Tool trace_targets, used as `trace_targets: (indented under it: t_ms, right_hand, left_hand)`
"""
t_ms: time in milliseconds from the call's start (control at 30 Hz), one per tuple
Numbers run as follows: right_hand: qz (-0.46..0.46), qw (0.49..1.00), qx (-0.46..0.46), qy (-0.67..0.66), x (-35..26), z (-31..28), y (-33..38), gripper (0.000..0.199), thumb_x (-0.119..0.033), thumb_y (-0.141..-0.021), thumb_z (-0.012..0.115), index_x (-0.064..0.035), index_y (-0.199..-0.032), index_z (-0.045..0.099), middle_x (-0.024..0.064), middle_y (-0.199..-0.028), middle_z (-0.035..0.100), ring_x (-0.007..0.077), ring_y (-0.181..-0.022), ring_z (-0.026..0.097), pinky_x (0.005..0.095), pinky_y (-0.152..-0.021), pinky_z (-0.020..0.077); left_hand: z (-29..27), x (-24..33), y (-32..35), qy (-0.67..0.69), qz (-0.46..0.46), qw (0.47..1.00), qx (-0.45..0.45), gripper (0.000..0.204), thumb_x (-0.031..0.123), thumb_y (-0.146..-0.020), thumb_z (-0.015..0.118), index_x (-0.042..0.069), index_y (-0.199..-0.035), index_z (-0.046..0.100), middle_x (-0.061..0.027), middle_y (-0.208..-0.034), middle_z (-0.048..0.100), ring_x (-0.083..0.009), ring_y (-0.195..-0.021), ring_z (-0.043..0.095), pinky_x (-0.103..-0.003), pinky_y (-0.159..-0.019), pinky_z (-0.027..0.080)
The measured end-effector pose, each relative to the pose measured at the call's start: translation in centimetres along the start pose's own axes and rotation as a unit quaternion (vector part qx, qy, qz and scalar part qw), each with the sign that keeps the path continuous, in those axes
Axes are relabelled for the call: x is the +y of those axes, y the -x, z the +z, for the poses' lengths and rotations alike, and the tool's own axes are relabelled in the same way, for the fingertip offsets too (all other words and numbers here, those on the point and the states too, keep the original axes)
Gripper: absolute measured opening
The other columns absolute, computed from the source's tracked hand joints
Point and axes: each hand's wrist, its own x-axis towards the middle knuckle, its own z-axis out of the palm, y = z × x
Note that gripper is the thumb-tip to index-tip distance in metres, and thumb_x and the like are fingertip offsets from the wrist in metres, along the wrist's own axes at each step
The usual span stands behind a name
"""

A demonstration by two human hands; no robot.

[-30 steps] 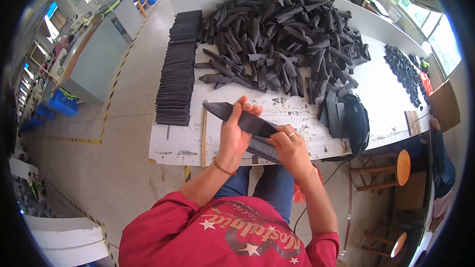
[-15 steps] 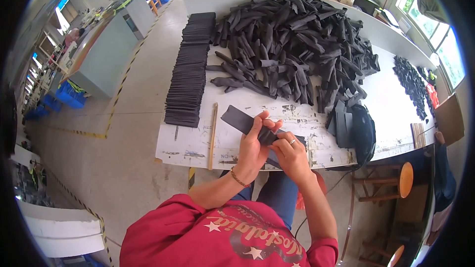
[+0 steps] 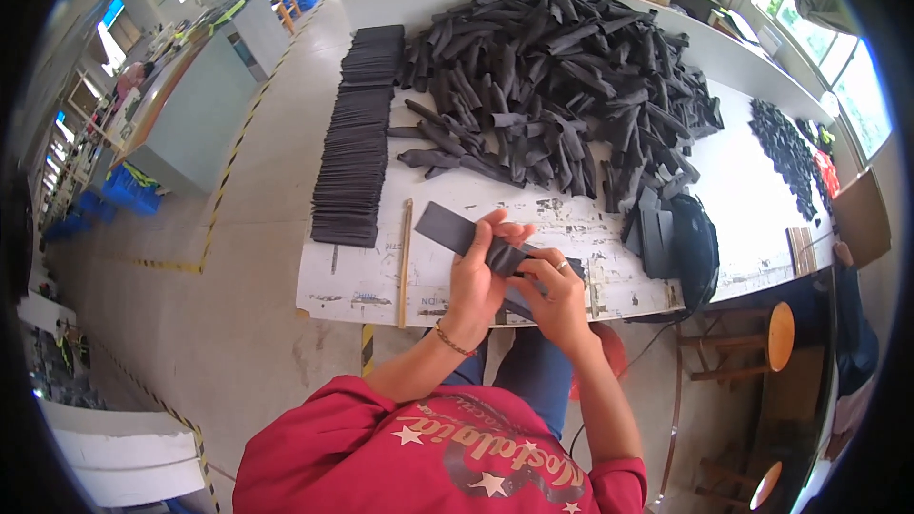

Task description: Sorting and stacking dark gray foam components on a manufacturing workbench.

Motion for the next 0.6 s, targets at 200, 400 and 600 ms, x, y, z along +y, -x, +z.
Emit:
trace_targets:
  t_ms: [200,400,600]
  right_hand:
    - [0.155,0.944,0.141,-0.254,0.4,3.4,0.4,0.012,-0.003,-0.084,0.071,0.0047,-0.082,0.062,0.0062,-0.102,0.059,0.0112,-0.087,0.056,0.0245,-0.076,0.0479]
    - [0.210,0.871,0.164,-0.413,-0.8,1.8,1.3,0.010,-0.007,-0.089,0.067,0.0012,-0.089,0.061,0.0036,-0.098,0.058,0.0094,-0.085,0.055,0.0231,-0.078,0.0450]
    - [0.262,0.890,0.081,-0.366,-0.3,1.1,0.1,0.019,-0.017,-0.093,0.063,0.0023,-0.094,0.064,0.0012,-0.085,0.063,0.0071,-0.076,0.056,0.0223,-0.070,0.0450]
  left_hand:
    - [0.7,0.6,-0.3,-0.064,0.046,0.997,-0.023,0.040,0.031,-0.101,0.047,-0.003,-0.122,0.051,-0.0155,-0.103,0.067,-0.0336,-0.113,0.059,-0.043,-0.105,0.040]
    - [0.6,1.2,-0.2,-0.058,0.047,0.996,-0.057,0.036,0.028,-0.101,0.048,-0.001,-0.120,0.053,-0.0162,-0.110,0.067,-0.0349,-0.122,0.054,-0.044,-0.108,0.037]
    - [-0.3,1.4,-0.6,-0.082,0.027,0.990,-0.110,0.036,0.029,-0.100,0.049,0.000,-0.121,0.054,-0.0169,-0.113,0.066,-0.0363,-0.123,0.053,-0.046,-0.108,0.037]
